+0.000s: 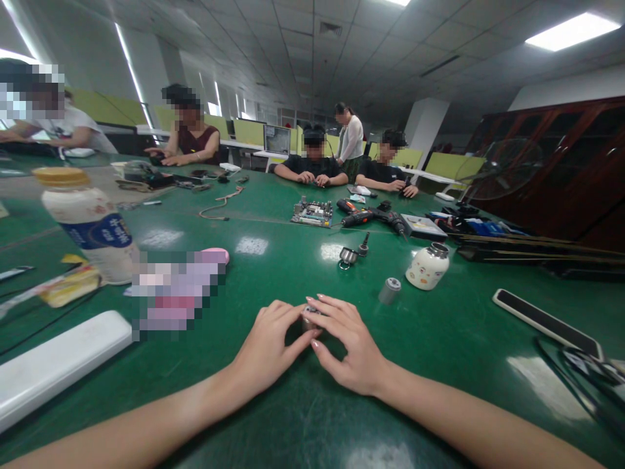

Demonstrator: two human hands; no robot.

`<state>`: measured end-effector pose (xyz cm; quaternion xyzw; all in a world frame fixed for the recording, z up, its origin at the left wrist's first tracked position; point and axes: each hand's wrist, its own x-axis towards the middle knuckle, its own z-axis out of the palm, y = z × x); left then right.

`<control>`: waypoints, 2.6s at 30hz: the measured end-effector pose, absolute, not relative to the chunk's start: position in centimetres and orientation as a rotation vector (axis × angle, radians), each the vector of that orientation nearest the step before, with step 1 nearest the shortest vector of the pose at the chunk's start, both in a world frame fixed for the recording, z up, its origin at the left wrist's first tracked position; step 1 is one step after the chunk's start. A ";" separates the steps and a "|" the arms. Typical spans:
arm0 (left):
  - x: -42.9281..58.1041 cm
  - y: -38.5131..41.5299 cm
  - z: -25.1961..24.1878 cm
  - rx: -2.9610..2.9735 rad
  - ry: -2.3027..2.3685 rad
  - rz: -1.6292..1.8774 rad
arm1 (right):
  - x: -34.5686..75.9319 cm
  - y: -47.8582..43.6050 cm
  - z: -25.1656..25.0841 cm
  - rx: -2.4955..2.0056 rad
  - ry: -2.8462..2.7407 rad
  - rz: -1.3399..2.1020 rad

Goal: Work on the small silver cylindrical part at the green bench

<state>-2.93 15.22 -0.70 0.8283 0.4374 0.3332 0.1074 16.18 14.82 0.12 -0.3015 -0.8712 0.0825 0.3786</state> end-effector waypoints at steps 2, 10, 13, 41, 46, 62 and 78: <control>-2.9 15.2 -0.6 2.431 1.292 0.976 | 16.2 14.8 0.1 -0.757 -2.237 0.199; -2.9 15.4 -0.6 2.416 1.318 0.956 | 16.4 14.7 0.1 -0.852 -2.178 0.083; -2.9 15.4 -0.7 2.412 1.336 0.950 | 16.4 15.0 -0.3 -1.091 -2.157 0.062; -2.9 15.3 -0.7 2.410 1.306 0.951 | 16.6 14.9 0.0 -0.732 -2.291 0.176; -3.0 15.3 -0.7 2.410 1.309 0.963 | 16.5 14.9 0.1 -0.747 -2.289 0.214; -2.8 15.1 -0.4 2.428 1.300 0.955 | 16.3 14.8 0.3 -0.770 -2.103 0.222; -2.9 15.2 -0.5 2.414 1.298 0.945 | 16.4 14.8 0.3 -0.787 -2.212 0.207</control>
